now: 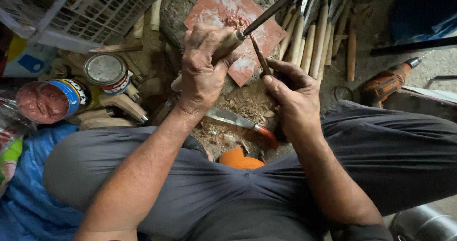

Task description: The person sits cross-legged on the floor and uses a curved blade to carve a small wooden dowel. They repeatedly scrape the dowel's surface, rotate it, and apply a reddish paste from a nearby tile onto the wood while continuing to shape it.

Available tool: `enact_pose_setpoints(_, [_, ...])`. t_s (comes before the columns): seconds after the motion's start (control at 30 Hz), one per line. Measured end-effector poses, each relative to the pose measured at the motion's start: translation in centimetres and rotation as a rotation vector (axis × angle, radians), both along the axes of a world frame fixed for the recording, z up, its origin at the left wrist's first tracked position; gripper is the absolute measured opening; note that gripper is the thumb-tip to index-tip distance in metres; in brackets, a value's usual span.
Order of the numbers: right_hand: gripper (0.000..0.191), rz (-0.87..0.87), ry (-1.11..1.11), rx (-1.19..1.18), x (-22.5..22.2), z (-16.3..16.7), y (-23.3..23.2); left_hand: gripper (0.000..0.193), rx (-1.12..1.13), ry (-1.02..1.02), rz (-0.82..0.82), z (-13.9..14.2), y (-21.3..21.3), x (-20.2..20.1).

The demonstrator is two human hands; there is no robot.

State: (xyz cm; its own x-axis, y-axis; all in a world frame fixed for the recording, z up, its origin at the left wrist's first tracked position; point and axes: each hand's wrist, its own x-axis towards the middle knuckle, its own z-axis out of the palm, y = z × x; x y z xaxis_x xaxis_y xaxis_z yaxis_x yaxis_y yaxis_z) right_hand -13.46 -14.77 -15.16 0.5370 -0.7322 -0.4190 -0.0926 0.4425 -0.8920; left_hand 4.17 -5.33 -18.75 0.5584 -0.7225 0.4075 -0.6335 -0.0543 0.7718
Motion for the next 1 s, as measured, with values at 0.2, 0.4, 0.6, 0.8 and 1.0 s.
enact_pose_setpoints(0.2, [0.038, 0.051, -0.047, 0.087, -0.5, -0.1, -0.1, 0.044, -0.034, 0.099, -0.001, -0.3, 0.5, -0.2])
enact_pose_setpoints(0.4, [0.023, 0.271, -0.216, -0.025, -0.9, 0.6, 0.2, 0.029, -0.014, 0.137, 0.084, -1.6, -0.3, 0.2])
enact_pose_setpoints(0.6, [0.026, 0.177, -0.095, -0.177, -1.5, 1.3, -0.2, 0.034, -0.093, 0.338, -0.02, -2.3, 0.1, 0.9])
enact_pose_setpoints(0.8, [0.03, 0.107, 0.03, -0.443, -1.8, 0.8, -1.4, 0.04, -0.117, 0.457, -0.09, -1.6, 0.2, 0.8])
enact_pose_setpoints(1.0, [0.029, 0.156, -0.067, -0.546, -1.5, 1.1, -1.6, 0.038, -0.14, 0.426, -0.15, -1.0, 0.3, 0.1])
